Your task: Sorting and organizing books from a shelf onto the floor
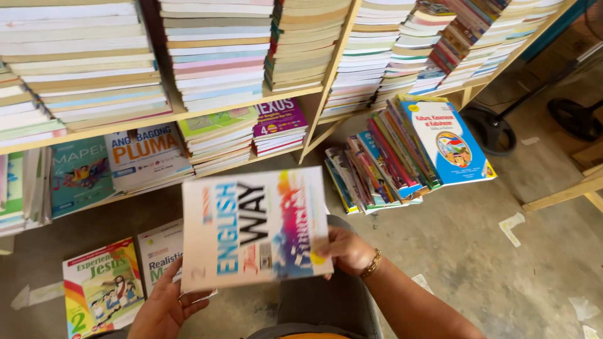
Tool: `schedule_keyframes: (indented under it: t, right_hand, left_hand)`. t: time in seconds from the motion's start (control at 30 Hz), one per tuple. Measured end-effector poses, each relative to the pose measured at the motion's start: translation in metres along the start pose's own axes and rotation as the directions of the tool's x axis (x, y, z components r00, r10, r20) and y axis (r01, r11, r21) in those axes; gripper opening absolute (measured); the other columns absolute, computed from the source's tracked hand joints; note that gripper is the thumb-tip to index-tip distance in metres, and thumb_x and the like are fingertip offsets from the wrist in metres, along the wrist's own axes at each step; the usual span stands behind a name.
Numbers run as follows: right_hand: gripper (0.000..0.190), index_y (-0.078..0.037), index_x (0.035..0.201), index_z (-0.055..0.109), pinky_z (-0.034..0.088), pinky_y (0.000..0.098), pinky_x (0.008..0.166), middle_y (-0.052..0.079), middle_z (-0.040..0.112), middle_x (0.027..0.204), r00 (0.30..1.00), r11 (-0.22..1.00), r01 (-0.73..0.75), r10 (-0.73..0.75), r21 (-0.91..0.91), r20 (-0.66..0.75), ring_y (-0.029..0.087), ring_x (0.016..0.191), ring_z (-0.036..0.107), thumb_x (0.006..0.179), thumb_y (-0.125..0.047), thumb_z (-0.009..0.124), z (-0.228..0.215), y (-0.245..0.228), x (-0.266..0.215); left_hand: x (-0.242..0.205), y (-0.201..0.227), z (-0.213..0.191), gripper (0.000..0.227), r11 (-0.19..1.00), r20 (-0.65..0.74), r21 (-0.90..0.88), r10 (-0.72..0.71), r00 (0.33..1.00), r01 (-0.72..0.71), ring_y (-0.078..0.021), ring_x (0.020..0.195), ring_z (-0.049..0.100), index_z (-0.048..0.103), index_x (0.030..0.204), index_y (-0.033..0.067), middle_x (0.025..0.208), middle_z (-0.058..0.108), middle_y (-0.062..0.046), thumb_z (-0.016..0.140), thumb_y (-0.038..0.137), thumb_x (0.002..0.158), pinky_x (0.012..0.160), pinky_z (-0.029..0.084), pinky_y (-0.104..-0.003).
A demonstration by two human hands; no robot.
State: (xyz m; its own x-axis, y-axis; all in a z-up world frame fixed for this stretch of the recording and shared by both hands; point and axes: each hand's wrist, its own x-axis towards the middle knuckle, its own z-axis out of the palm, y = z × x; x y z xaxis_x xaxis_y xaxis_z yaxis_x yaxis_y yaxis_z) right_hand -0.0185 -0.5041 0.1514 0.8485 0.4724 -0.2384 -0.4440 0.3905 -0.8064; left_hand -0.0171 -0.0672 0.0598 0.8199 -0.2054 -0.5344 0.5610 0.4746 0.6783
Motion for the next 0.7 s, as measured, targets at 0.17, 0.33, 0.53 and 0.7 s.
schedule_keyframes:
  t: [0.17,0.33,0.53,0.7]
  right_hand:
    - [0.051,0.010,0.132,0.058,0.056,0.0301,0.086,0.022,0.072,0.119,0.994,0.975,-0.109,0.108,-0.191,-0.018,0.024,0.094,0.071,0.081,0.011,0.064,0.009,0.022,0.005]
    - [0.046,0.010,0.140,0.049,0.061,0.0369,0.074,0.026,0.068,0.116,0.937,0.980,-0.151,0.184,0.132,-0.297,0.030,0.088,0.071,0.095,0.001,0.051,0.028,0.011,0.016]
    - [0.054,0.013,0.144,0.047,0.060,0.0334,0.079,0.028,0.068,0.119,0.911,0.976,-0.024,0.110,0.214,-0.399,0.028,0.086,0.072,0.090,0.010,0.050,0.010,0.016,0.039]
    - [0.057,0.006,0.150,0.044,0.057,0.0449,0.090,0.028,0.065,0.122,0.781,0.963,0.189,-0.027,0.195,-0.624,0.035,0.097,0.067,0.093,0.008,0.045,-0.024,-0.007,0.069]
  left_hand:
    - [-0.026,0.019,0.024,0.080,0.956,-0.127,0.286,0.104,0.986,-0.064,-0.0367,0.081,0.064,0.037,0.165,0.0207,0.125,0.071,-0.032,0.048,-0.012,0.093,0.054,0.046,-0.041]
    - [-0.006,0.009,0.005,0.081,0.954,-0.095,0.296,-0.009,0.995,0.036,-0.0389,0.062,0.059,0.032,0.166,0.0204,0.118,0.070,-0.040,0.047,-0.013,0.093,0.048,0.040,-0.041]
    - [0.010,0.010,0.008,0.071,0.942,-0.201,0.306,-0.078,0.976,0.138,-0.0506,0.067,0.061,0.024,0.165,0.0121,0.094,0.066,-0.045,0.053,0.002,0.101,0.055,0.043,-0.051]
    - [0.015,0.018,-0.002,0.052,0.919,-0.341,0.318,-0.117,0.933,0.231,-0.0559,0.103,0.061,0.036,0.158,0.0007,0.127,0.059,-0.044,0.045,0.005,0.107,0.089,0.050,-0.061]
